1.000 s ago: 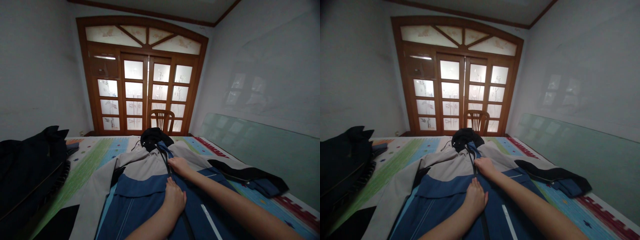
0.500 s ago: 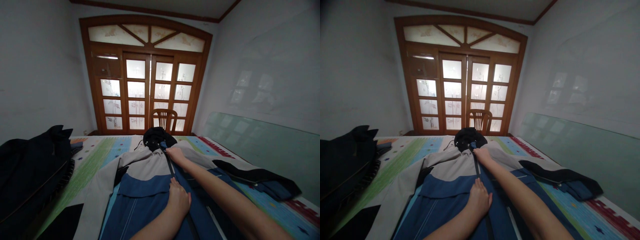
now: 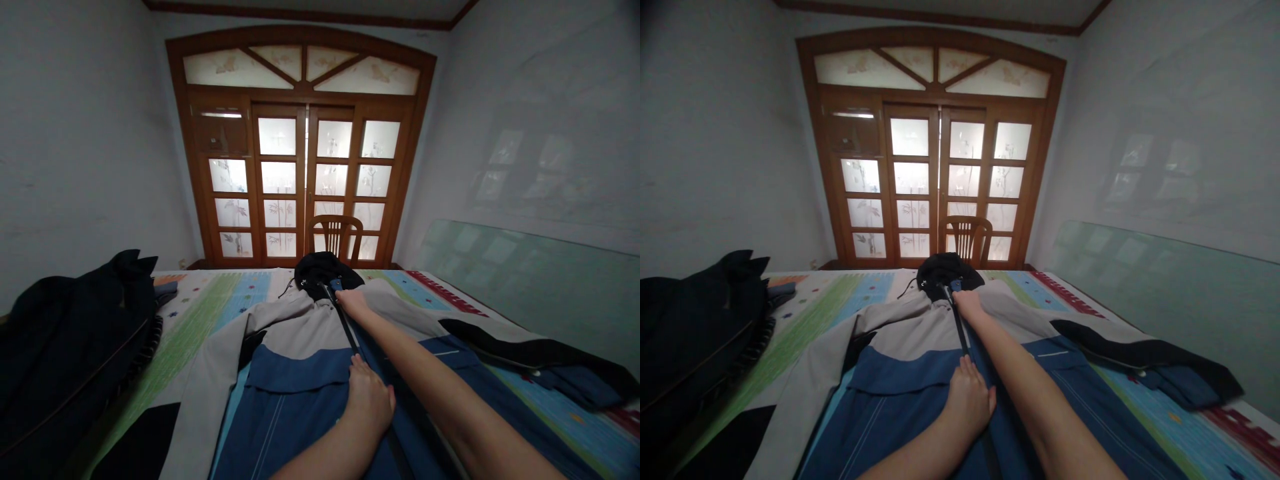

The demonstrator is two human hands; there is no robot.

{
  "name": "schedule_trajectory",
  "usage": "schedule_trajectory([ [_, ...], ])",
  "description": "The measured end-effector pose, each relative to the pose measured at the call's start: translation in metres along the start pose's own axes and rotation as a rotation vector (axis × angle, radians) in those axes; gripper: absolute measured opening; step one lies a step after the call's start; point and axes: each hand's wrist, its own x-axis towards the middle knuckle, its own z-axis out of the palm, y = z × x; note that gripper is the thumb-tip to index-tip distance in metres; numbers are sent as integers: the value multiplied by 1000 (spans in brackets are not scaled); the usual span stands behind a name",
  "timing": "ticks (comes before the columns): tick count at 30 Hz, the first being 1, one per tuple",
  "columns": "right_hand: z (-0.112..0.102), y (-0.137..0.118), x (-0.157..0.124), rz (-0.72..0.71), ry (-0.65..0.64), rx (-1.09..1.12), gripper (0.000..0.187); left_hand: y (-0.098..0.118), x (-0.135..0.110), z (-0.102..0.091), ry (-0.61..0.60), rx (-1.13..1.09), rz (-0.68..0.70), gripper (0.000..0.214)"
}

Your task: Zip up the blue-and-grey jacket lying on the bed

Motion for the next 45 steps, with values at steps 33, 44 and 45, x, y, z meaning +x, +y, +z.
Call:
schedule_trajectory([
  [33,-7,16,53,321,370,116,24,5,0,-12,-43,81,33,44],
  [44,-13,21,57,168,337,311,29,2,-1,-2,74,110,28,44],
  [45,-14,20,54,117,330,325,29,1,-1,-1,82,101,28,44],
])
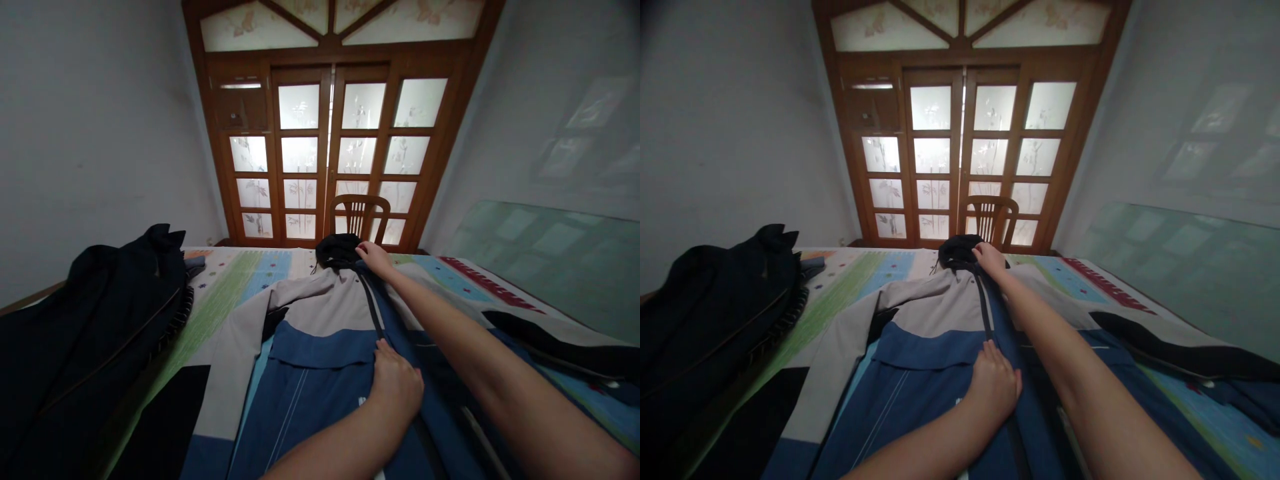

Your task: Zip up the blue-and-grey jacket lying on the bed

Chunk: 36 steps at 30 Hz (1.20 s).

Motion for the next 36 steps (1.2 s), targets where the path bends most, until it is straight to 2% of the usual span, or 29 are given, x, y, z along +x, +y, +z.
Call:
schedule_trajectory([
  [3,-6,-1,-21,-152,-70,51,29,-3,1,1,-2,-31,-5,43],
  [5,-13,0,-47,-255,-134,74,29,-4,1,-2,-29,-55,-11,43],
  [11,-39,25,-164,-457,-351,98,32,-8,-2,-18,-120,-123,-31,42],
  [15,-62,54,-232,-371,-497,113,46,-24,-9,-30,-138,-140,79,42],
  [19,-85,79,-279,-241,-540,112,54,-61,-27,-48,-183,-178,233,37],
  [23,-99,81,-317,-169,-549,124,57,-97,-68,-73,-211,-169,186,40],
  [28,-107,49,-350,-260,-549,208,51,-125,-145,-89,-241,-80,132,42],
  [32,-105,31,-361,-295,-480,220,47,-131,-208,-90,-121,-48,158,43],
  [34,-101,30,-364,-295,-428,233,46,-130,-235,-92,-45,-40,138,43],
  [36,-97,33,-366,-304,-386,254,45,-127,-259,-97,-19,-55,114,45],
])
